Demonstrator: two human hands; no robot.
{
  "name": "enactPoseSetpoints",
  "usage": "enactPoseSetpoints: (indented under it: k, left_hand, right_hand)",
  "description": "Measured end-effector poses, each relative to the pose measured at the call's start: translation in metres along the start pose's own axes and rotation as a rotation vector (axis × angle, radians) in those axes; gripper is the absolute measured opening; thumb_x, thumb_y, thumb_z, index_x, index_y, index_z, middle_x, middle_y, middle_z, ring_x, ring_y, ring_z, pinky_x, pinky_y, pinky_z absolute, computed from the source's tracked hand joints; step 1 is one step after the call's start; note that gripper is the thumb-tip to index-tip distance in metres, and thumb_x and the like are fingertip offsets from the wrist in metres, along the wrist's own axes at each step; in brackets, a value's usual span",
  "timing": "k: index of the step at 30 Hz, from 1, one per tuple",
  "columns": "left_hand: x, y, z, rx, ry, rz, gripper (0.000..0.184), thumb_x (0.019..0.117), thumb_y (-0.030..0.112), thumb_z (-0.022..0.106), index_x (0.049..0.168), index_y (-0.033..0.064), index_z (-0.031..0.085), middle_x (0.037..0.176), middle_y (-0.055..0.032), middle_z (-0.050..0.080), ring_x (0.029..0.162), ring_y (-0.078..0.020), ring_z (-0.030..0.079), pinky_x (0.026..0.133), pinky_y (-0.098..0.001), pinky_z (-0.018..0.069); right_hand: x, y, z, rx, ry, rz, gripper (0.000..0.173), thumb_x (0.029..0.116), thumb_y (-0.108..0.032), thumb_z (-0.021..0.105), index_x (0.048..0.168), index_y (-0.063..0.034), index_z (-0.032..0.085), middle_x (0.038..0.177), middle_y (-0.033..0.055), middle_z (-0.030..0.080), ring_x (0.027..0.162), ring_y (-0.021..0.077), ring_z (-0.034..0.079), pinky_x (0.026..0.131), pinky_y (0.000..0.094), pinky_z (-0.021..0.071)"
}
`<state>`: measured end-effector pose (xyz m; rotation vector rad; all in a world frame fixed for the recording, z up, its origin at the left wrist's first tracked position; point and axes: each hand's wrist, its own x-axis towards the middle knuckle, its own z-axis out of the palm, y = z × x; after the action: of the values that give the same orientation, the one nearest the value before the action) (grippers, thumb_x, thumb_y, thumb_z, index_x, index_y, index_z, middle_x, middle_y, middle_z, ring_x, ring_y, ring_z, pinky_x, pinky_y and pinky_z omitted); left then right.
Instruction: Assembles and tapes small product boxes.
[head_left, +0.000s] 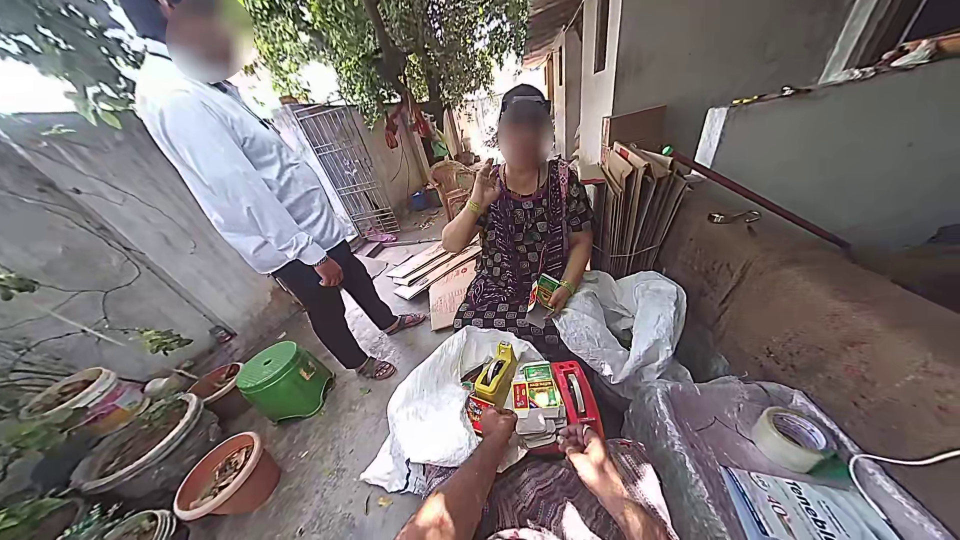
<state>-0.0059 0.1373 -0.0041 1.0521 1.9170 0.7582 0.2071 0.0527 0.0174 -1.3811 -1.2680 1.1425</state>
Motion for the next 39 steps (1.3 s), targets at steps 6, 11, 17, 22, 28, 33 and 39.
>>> enactPoseSetpoints:
  k: [6, 11, 17, 22, 28, 33, 39]
  left_hand:
    - [-0.012, 0.014, 0.006, 0.107, -0.028, -0.067, 0.072, 0.0745, 0.057, 0.085, 0.118, 0.0015, 0.07, 0.124, -0.0233, 0.066, 0.12, -0.0367, 0.062, 0.102, -0.0566, 0.0495]
    - [-0.017, 0.021, 0.021, 0.185, -0.011, -0.114, 0.089, 0.0642, 0.054, 0.092, 0.128, 0.0002, 0.061, 0.125, -0.0212, 0.066, 0.119, -0.034, 0.064, 0.101, -0.0537, 0.052]
    - [-0.026, 0.028, 0.023, 0.273, 0.012, -0.085, 0.083, 0.0704, 0.054, 0.087, 0.13, 0.0034, 0.063, 0.13, -0.021, 0.065, 0.122, -0.0335, 0.063, 0.102, -0.0524, 0.0522]
    - [-0.022, 0.029, 0.023, 0.319, 0.013, -0.111, 0.08, 0.072, 0.055, 0.086, 0.131, 0.0053, 0.063, 0.133, -0.0192, 0.064, 0.125, -0.0311, 0.062, 0.104, -0.0504, 0.0513]
    - [-0.028, 0.033, 0.022, 0.257, 0.001, -0.134, 0.08, 0.072, 0.051, 0.088, 0.132, 0.0035, 0.062, 0.135, -0.0204, 0.062, 0.128, -0.0321, 0.059, 0.106, -0.0503, 0.0496]
    - [-0.025, 0.024, 0.025, 0.128, 0.023, -0.106, 0.077, 0.0676, 0.043, 0.092, 0.127, 0.0032, 0.065, 0.126, -0.0217, 0.066, 0.12, -0.0349, 0.063, 0.101, -0.0535, 0.0525]
    - [-0.026, 0.031, 0.019, 0.247, -0.052, -0.12, 0.068, 0.0753, 0.043, 0.086, 0.126, 0.0026, 0.065, 0.13, -0.0213, 0.064, 0.124, -0.0339, 0.061, 0.104, -0.0523, 0.0507]
  right_hand:
    - [0.005, 0.01, -0.002, -0.048, -0.008, -0.066, 0.02, 0.0897, -0.015, 0.072, 0.107, -0.0057, 0.069, 0.083, 0.0033, 0.074, 0.071, 0.0137, 0.071, 0.069, 0.0334, 0.0616]
    - [0.004, 0.005, -0.002, -0.043, -0.02, -0.021, 0.016, 0.0913, -0.014, 0.071, 0.105, -0.0057, 0.07, 0.08, 0.0044, 0.073, 0.067, 0.0153, 0.07, 0.065, 0.0347, 0.0609]
    - [0.006, 0.005, -0.004, -0.074, -0.052, 0.006, 0.019, 0.0925, -0.017, 0.07, 0.109, -0.0073, 0.069, 0.083, 0.0033, 0.073, 0.071, 0.0142, 0.07, 0.068, 0.0344, 0.0606]
    - [0.005, 0.008, -0.002, -0.093, -0.043, -0.032, 0.02, 0.091, -0.017, 0.07, 0.108, -0.0068, 0.07, 0.082, 0.0027, 0.072, 0.07, 0.0132, 0.07, 0.069, 0.0343, 0.0606]
    - [0.003, 0.006, -0.003, -0.115, -0.048, -0.042, 0.021, 0.0911, -0.019, 0.071, 0.109, -0.0075, 0.069, 0.084, 0.0029, 0.073, 0.073, 0.0132, 0.07, 0.072, 0.0343, 0.0608]
    - [0.002, 0.007, -0.002, -0.03, -0.064, -0.038, 0.021, 0.0919, -0.018, 0.07, 0.109, -0.0061, 0.068, 0.085, 0.0045, 0.072, 0.073, 0.0153, 0.07, 0.07, 0.0356, 0.0611]
    - [0.001, 0.007, -0.001, -0.051, -0.058, -0.043, 0.022, 0.0912, -0.017, 0.07, 0.11, -0.0055, 0.068, 0.086, 0.0047, 0.072, 0.074, 0.0148, 0.07, 0.072, 0.0351, 0.0611]
